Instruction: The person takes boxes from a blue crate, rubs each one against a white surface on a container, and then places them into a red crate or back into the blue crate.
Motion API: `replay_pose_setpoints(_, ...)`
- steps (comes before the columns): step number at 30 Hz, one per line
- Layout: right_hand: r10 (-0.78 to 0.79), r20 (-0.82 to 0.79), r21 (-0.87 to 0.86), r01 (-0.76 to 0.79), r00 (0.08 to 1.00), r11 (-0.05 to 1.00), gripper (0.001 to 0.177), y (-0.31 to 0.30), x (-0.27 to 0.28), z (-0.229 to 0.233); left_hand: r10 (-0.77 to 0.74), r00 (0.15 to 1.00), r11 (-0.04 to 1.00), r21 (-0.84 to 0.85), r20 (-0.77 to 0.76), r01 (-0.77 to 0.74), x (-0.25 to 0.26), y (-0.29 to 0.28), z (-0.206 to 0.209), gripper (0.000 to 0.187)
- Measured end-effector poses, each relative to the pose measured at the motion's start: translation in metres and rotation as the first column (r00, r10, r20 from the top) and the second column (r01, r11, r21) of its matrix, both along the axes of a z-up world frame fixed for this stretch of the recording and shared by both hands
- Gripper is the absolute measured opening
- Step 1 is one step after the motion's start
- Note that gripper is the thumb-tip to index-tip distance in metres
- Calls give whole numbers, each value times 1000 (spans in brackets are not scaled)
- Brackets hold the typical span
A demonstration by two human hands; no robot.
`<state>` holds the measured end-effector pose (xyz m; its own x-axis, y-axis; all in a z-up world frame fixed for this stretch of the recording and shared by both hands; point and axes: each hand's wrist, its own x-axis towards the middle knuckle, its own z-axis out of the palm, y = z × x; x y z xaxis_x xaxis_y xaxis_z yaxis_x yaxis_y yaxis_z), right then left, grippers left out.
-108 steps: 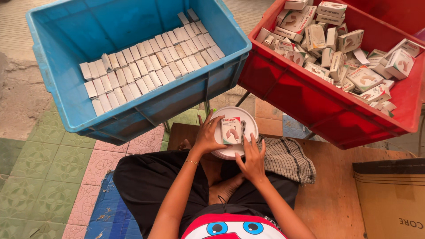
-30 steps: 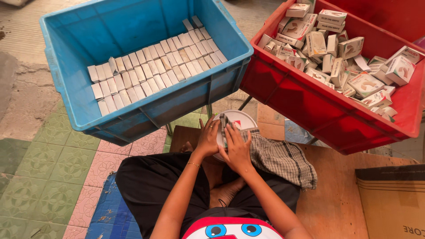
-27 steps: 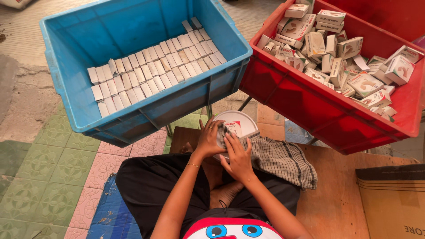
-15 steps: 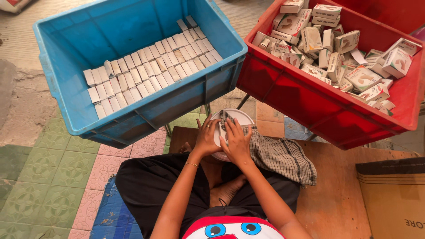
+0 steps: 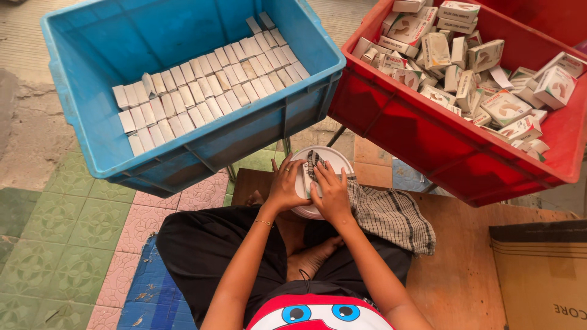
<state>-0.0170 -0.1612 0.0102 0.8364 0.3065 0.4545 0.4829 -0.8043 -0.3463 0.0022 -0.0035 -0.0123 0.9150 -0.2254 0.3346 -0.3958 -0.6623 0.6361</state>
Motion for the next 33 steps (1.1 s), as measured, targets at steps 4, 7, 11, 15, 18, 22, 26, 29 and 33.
replay_pose_setpoints(4,130,50,-29,-128,990,991,47,9,-11,-7,4,999,997,74,46,-7,7,1,-26,96)
replay_pose_setpoints(7,286,180,73,-303,941,950,23,3,-23,-5,-13,1000,1000,26,9,13,6,2,-18,98)
replay_pose_setpoints(11,184,145,317,-222,972,922,21,-14,-32,3,-41,998,989,141,-57,49,-4,4,11,108)
replay_pose_setpoints(15,-11,-59,567,43,998,823,14,-33,-32,22,32,986,926,375,-164,32,-18,-5,73,118)
replay_pose_setpoints(18,-58,-72,634,90,996,768,12,-38,-26,27,-16,991,923,380,-130,65,-11,-20,86,120)
replay_pose_setpoints(22,-57,-69,645,88,996,759,12,-33,-28,30,-32,993,894,441,-115,80,-5,-42,77,112)
replay_pose_setpoints(26,-116,-36,655,112,993,747,12,-37,-27,34,-19,997,891,452,-70,49,12,-49,37,113)
replay_pose_setpoints(29,-137,-24,662,118,990,740,11,-44,-26,31,-47,997,905,421,-56,66,15,-43,35,108)
replay_pose_setpoints(33,-118,14,667,79,993,741,11,-44,-25,36,-154,985,986,49,-79,158,12,-31,52,108)
